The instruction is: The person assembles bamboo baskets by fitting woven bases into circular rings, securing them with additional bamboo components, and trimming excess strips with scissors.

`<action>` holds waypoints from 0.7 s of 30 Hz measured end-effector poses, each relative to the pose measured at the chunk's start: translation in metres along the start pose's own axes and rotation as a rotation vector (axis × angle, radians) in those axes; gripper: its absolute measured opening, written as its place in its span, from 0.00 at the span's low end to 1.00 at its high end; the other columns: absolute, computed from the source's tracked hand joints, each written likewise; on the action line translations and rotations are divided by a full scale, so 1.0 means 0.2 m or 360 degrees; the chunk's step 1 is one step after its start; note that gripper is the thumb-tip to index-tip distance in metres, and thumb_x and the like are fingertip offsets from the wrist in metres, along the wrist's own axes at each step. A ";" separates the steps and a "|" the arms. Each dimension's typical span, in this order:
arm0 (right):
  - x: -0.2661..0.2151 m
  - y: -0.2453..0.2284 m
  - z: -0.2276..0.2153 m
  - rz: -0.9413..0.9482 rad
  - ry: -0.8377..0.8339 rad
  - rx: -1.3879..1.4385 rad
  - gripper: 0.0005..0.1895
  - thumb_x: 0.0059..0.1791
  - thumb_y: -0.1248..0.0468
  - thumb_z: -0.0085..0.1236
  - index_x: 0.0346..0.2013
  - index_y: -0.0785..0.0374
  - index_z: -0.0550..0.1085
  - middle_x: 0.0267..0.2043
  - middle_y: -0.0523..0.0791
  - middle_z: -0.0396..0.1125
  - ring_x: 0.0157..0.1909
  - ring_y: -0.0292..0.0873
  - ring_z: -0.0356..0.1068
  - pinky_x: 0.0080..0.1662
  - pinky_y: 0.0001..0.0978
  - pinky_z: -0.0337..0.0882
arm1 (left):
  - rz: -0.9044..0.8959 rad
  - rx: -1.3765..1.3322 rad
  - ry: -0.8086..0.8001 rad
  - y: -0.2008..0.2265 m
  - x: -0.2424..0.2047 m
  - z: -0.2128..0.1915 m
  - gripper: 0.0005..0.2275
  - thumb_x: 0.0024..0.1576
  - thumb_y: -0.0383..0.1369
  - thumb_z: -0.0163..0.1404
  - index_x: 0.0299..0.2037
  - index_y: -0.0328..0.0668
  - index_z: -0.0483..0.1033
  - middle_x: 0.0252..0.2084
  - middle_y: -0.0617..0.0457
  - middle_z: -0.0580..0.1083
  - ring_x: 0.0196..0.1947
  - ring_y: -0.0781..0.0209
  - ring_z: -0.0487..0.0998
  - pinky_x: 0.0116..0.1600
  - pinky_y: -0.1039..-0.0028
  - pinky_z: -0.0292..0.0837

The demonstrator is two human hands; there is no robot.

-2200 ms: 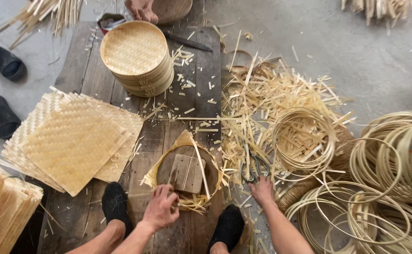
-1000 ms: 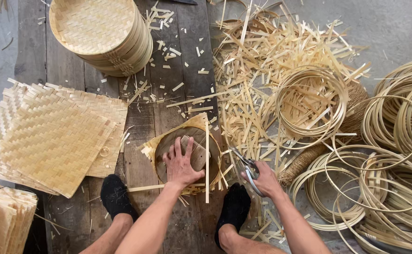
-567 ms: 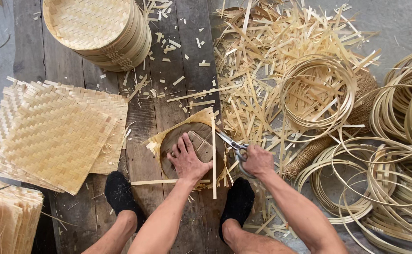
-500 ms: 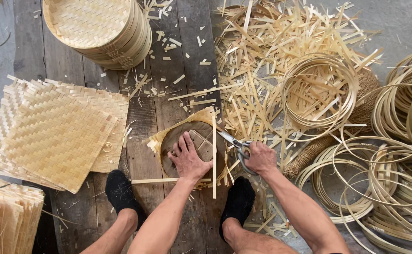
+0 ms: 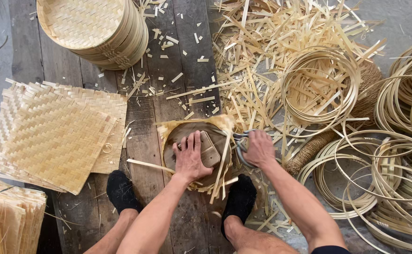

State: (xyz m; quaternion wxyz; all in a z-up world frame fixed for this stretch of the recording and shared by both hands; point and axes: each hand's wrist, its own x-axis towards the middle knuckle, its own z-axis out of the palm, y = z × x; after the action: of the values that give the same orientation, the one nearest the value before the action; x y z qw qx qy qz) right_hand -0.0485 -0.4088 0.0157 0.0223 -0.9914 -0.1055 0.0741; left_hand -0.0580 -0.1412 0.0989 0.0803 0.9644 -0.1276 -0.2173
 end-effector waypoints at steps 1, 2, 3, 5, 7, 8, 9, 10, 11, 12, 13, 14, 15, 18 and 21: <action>0.02 -0.04 -0.02 -0.0075 0.0172 -0.0101 0.32 0.40 0.40 0.54 0.36 0.69 0.75 0.30 0.52 0.68 0.30 0.46 0.67 0.33 0.42 0.73 | 0.0053 0.0024 -0.0047 -0.01 -0.01 0.00 0.67 0.26 0.56 0.70 0.73 0.39 0.36 0.64 0.43 0.53 0.67 0.42 0.53 0.69 0.39 0.45; 0.03 -0.03 -0.04 -0.0042 -0.0002 -0.0031 0.31 0.43 0.40 0.53 0.38 0.69 0.74 0.32 0.52 0.69 0.32 0.46 0.68 0.36 0.41 0.73 | 0.0078 0.0017 -0.0036 -0.02 -0.01 0.00 0.67 0.25 0.55 0.71 0.73 0.39 0.36 0.65 0.44 0.52 0.67 0.42 0.53 0.69 0.39 0.44; 0.04 -0.02 -0.05 0.0000 -0.0177 0.0040 0.31 0.46 0.40 0.53 0.40 0.69 0.73 0.33 0.52 0.69 0.34 0.46 0.68 0.38 0.40 0.73 | 0.0111 0.0014 -0.0028 -0.04 0.00 0.00 0.67 0.25 0.54 0.71 0.73 0.40 0.37 0.65 0.44 0.52 0.67 0.42 0.53 0.70 0.39 0.43; 0.00 0.03 -0.03 0.0049 -0.0429 0.0135 0.28 0.50 0.43 0.51 0.43 0.69 0.72 0.37 0.52 0.69 0.38 0.46 0.69 0.42 0.39 0.74 | 0.0204 0.0047 -0.0027 -0.07 0.01 -0.02 0.68 0.24 0.52 0.72 0.73 0.42 0.37 0.67 0.46 0.52 0.68 0.43 0.52 0.71 0.38 0.40; -0.07 0.10 0.01 0.0052 -0.0592 0.0179 0.22 0.53 0.50 0.48 0.47 0.67 0.72 0.42 0.52 0.70 0.42 0.46 0.71 0.45 0.39 0.77 | 0.0314 0.0120 -0.0047 -0.11 0.00 -0.03 0.68 0.22 0.52 0.73 0.73 0.46 0.36 0.68 0.48 0.51 0.69 0.44 0.50 0.72 0.36 0.36; -0.08 0.11 0.03 0.0111 -0.0630 0.0244 0.24 0.51 0.48 0.50 0.47 0.67 0.72 0.42 0.52 0.70 0.42 0.46 0.71 0.47 0.39 0.76 | 0.0280 0.0137 -0.0057 -0.09 0.00 -0.03 0.68 0.23 0.52 0.72 0.73 0.46 0.36 0.68 0.48 0.51 0.69 0.43 0.50 0.72 0.35 0.35; -0.09 0.09 0.05 0.0172 -0.0668 0.0314 0.26 0.49 0.47 0.52 0.47 0.68 0.71 0.42 0.53 0.70 0.42 0.47 0.71 0.48 0.40 0.76 | 0.0248 0.0158 -0.0071 -0.07 0.00 -0.02 0.68 0.24 0.51 0.72 0.73 0.46 0.36 0.68 0.48 0.51 0.70 0.43 0.49 0.72 0.34 0.33; -0.10 0.07 0.08 0.0235 -0.0705 0.0384 0.28 0.48 0.45 0.54 0.48 0.69 0.70 0.41 0.53 0.69 0.43 0.48 0.71 0.49 0.41 0.76 | 0.0216 0.0179 -0.0085 -0.06 0.00 -0.01 0.67 0.24 0.51 0.72 0.73 0.46 0.36 0.69 0.48 0.51 0.70 0.42 0.49 0.73 0.33 0.31; -0.09 0.03 0.10 0.0145 -0.0421 0.0276 0.29 0.42 0.47 0.56 0.45 0.70 0.71 0.41 0.55 0.70 0.42 0.49 0.72 0.47 0.42 0.76 | 0.0217 0.0176 -0.0092 -0.06 0.00 0.00 0.67 0.25 0.51 0.72 0.74 0.46 0.35 0.69 0.48 0.51 0.71 0.43 0.49 0.73 0.33 0.31; -0.07 -0.01 0.12 0.0058 -0.0137 0.0166 0.31 0.37 0.49 0.58 0.43 0.72 0.72 0.41 0.56 0.71 0.41 0.51 0.72 0.46 0.44 0.76 | 0.0218 0.0174 -0.0100 -0.07 0.00 0.00 0.67 0.25 0.51 0.72 0.74 0.46 0.35 0.69 0.48 0.51 0.71 0.43 0.49 0.73 0.33 0.30; -0.06 -0.04 0.14 -0.0030 0.0149 0.0054 0.32 0.31 0.51 0.60 0.41 0.73 0.72 0.41 0.58 0.71 0.41 0.52 0.73 0.44 0.46 0.77 | 0.0218 0.0172 -0.0104 -0.07 0.01 0.01 0.67 0.25 0.51 0.72 0.74 0.46 0.35 0.69 0.48 0.51 0.71 0.43 0.49 0.74 0.33 0.30; -0.04 -0.05 0.14 0.0008 0.0024 0.0082 0.32 0.32 0.52 0.60 0.42 0.74 0.72 0.41 0.58 0.71 0.40 0.52 0.72 0.44 0.43 0.76 | 0.0214 0.0172 -0.0104 -0.07 0.01 0.02 0.68 0.24 0.51 0.72 0.75 0.46 0.34 0.70 0.48 0.50 0.72 0.43 0.48 0.74 0.33 0.29; -0.03 -0.06 0.14 0.0055 -0.0100 0.0113 0.33 0.34 0.52 0.60 0.44 0.74 0.71 0.41 0.58 0.70 0.40 0.51 0.72 0.43 0.41 0.76 | 0.0217 0.0176 -0.0105 -0.08 0.01 0.02 0.69 0.24 0.52 0.72 0.75 0.47 0.33 0.71 0.49 0.49 0.72 0.43 0.47 0.74 0.33 0.29; -0.02 0.02 0.12 0.0168 -0.0531 0.0214 0.22 0.48 0.55 0.48 0.47 0.71 0.72 0.43 0.55 0.71 0.42 0.48 0.74 0.46 0.40 0.78 | 0.0148 0.0120 0.0036 -0.08 -0.01 0.04 0.72 0.22 0.62 0.71 0.74 0.53 0.31 0.74 0.37 0.40 0.74 0.33 0.40 0.71 0.31 0.27; -0.01 0.13 0.06 0.0045 -0.0555 0.0172 0.20 0.55 0.53 0.45 0.45 0.68 0.74 0.44 0.54 0.71 0.43 0.48 0.72 0.48 0.41 0.77 | -0.0521 -0.0330 0.0349 0.04 -0.03 0.13 0.70 0.29 0.67 0.68 0.71 0.48 0.27 0.75 0.27 0.33 0.74 0.23 0.35 0.68 0.25 0.26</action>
State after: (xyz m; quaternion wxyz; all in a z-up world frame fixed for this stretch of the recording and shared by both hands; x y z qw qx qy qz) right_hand -0.0470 -0.4344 0.0030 0.0560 -0.9623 -0.0896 0.2507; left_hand -0.0759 -0.1497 0.0795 0.1559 0.9767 0.0633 -0.1333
